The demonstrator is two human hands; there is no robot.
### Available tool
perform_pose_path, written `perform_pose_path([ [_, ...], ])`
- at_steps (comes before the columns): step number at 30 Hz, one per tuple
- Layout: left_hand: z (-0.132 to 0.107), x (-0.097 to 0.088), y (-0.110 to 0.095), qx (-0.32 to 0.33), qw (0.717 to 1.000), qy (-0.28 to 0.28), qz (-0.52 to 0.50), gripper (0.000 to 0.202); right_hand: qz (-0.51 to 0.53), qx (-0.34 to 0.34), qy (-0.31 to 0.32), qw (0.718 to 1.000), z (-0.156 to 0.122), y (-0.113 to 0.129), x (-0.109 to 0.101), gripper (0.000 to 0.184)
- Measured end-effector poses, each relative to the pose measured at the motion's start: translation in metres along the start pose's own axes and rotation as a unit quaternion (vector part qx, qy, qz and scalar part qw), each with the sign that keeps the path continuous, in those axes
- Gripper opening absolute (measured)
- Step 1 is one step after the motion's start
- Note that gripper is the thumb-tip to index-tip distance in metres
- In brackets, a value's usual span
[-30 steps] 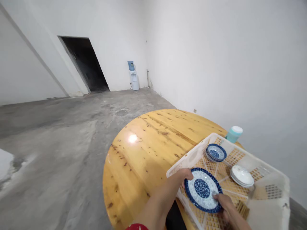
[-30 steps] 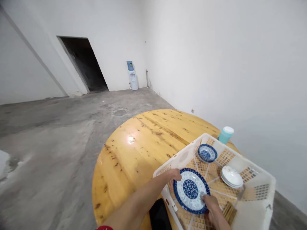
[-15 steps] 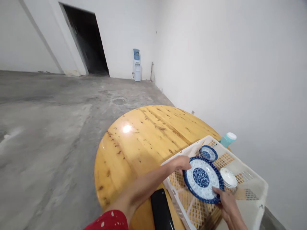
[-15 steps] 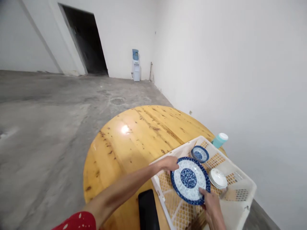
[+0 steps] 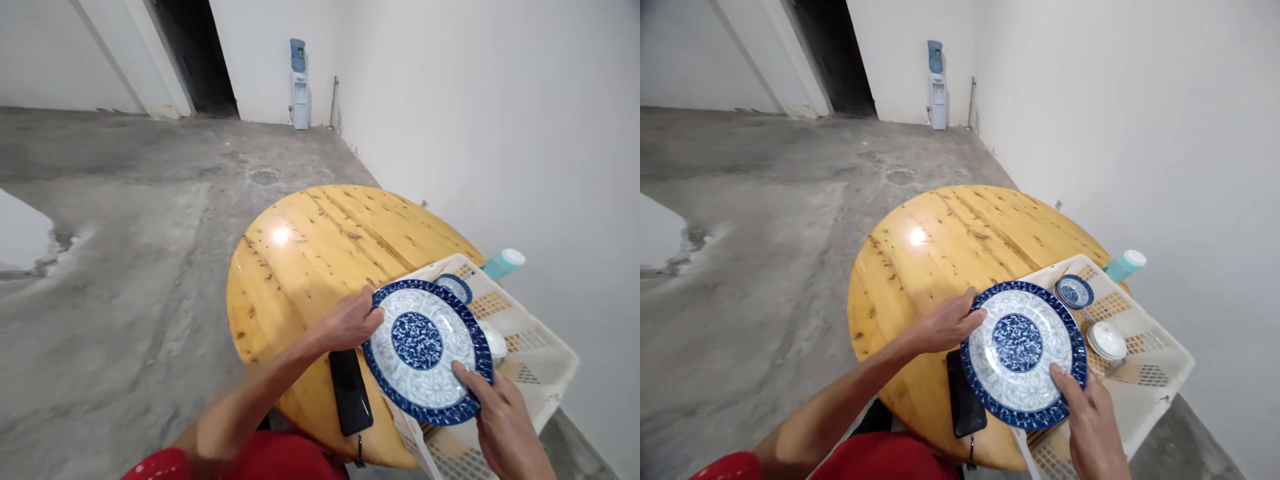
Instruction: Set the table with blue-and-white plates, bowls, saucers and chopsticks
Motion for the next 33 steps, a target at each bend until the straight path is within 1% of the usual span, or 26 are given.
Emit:
perform_pose_path([
  [3, -0.037, -0.011, 0.029, -0.017, 0.999, -0.027, -0.031, 0.025, -0.003, -0.012, 0.022, 1.0, -0.022, -0.008, 0.025, 0.056],
  [6, -0.074, -0.018, 0.062, -0.017, 0.997, -0.037, -0.061, 0.023, -0.025, -0.008, 0.027, 0.999, -0.05, -0.022, 0.054, 0.055],
  [9, -0.108, -0.026, 0.102, -0.031, 0.997, -0.04, -0.063, 0.024, -0.029, -0.006, 0.024, 0.999, -0.081, -0.032, 0.094, 0.054],
  [12, -0.143, -0.044, 0.146, -0.059, 0.995, -0.051, -0.063, 0.023, -0.014, -0.001, 0.043, 0.999, -0.113, -0.035, 0.15, 0.059],
  [16, -0.193, -0.073, 0.21, -0.109, 0.992, -0.04, -0.05, 0.021, 0.015, 0.029, 0.088, 0.996, -0.157, -0.028, 0.236, 0.063],
  [19, -0.232, -0.093, 0.262, -0.139, 0.988, -0.042, -0.059, 0.023, 0.044, 0.014, 0.108, 0.993, -0.184, -0.013, 0.3, 0.055],
  [22, -0.264, -0.118, 0.315, -0.163, 0.981, -0.069, -0.076, 0.03, 0.066, -0.028, 0.145, 0.987, -0.201, 0.006, 0.359, 0.039],
  [24, -0.277, -0.138, 0.344, -0.165, 0.979, -0.093, -0.069, 0.035, 0.067, -0.04, 0.16, 0.984, -0.206, 0.015, 0.39, 0.032],
  [26, -0.283, -0.156, 0.363, -0.155, 0.98, -0.109, -0.064, 0.038, 0.06, -0.045, 0.162, 0.984, -0.208, 0.02, 0.411, 0.026],
  [29, -0.284, -0.171, 0.373, -0.135, 0.981, -0.12, -0.065, 0.037, 0.055, -0.048, 0.159, 0.985, -0.209, 0.023, 0.43, 0.02],
  [31, -0.279, -0.175, 0.374, -0.131, 0.981, -0.122, -0.069, 0.036, 0.048, -0.039, 0.153, 0.986, -0.206, 0.022, 0.435, 0.02],
  [33, -0.268, -0.174, 0.375, -0.129, 0.982, -0.113, -0.076, 0.037, 0.035, -0.028, 0.143, 0.989, -0.197, 0.019, 0.437, 0.021],
])
Point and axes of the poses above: each hand's wrist, its own z-axis towards the middle knuckle, its own x-axis out of the palm, y = z × x, the point moved 7 cm from there along z, towards the middle knuckle, and after that the axes turned 6 degrees about -z, right-handed, at the moved point
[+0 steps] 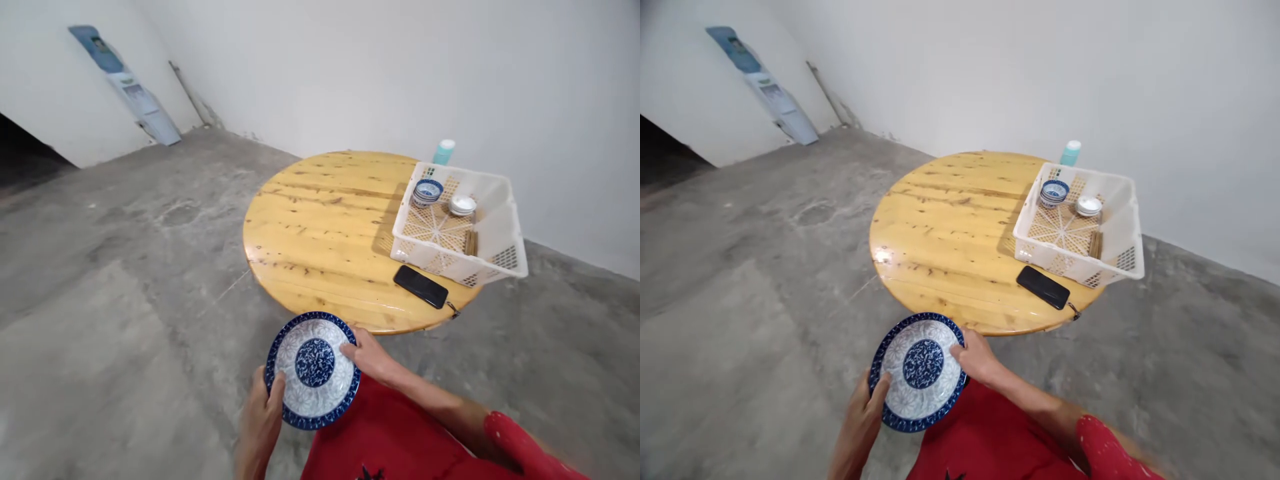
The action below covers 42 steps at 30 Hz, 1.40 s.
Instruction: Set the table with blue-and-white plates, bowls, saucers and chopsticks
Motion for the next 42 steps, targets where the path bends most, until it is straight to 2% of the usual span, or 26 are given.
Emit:
perform_pose_path([
  [4, 0.035, 0.007, -0.005, 0.008, 1.0, 0.03, -0.003, 0.036, -0.014, 0.019, -0.029, 0.999, 0.027, -0.008, -0.006, 0.02],
  [8, 0.09, 0.011, -0.014, 0.035, 0.997, 0.063, 0.011, 0.036, -0.007, 0.053, -0.075, 0.996, 0.062, -0.016, -0.01, 0.021],
  [14, 0.184, 0.025, -0.045, 0.078, 0.988, 0.129, 0.03, 0.039, -0.022, 0.094, -0.142, 0.985, 0.112, -0.008, -0.026, 0.027],
  [19, 0.239, 0.047, -0.064, 0.087, 0.983, 0.162, 0.015, 0.046, -0.041, 0.123, -0.192, 0.973, 0.14, -0.005, -0.049, 0.025],
  [25, 0.271, 0.077, -0.068, 0.085, 0.978, 0.19, -0.012, 0.053, -0.04, 0.149, -0.247, 0.957, 0.147, -0.017, -0.067, 0.032],
  [30, 0.281, 0.108, -0.082, 0.096, 0.952, 0.29, -0.008, 0.051, -0.022, 0.175, -0.296, 0.939, 0.133, -0.033, -0.07, 0.036],
  [34, 0.287, 0.127, -0.095, 0.111, 0.931, 0.346, 0.023, 0.048, 0.004, 0.2, -0.338, 0.92, 0.119, -0.047, -0.067, 0.043],
  [37, 0.294, 0.139, -0.098, 0.11, 0.913, 0.389, 0.057, 0.051, 0.027, 0.218, -0.38, 0.899, 0.112, -0.057, -0.061, 0.046],
  [42, 0.325, 0.146, -0.096, 0.121, 0.887, 0.426, 0.13, 0.066, 0.102, 0.232, -0.442, 0.86, 0.116, -0.06, -0.039, 0.039],
])
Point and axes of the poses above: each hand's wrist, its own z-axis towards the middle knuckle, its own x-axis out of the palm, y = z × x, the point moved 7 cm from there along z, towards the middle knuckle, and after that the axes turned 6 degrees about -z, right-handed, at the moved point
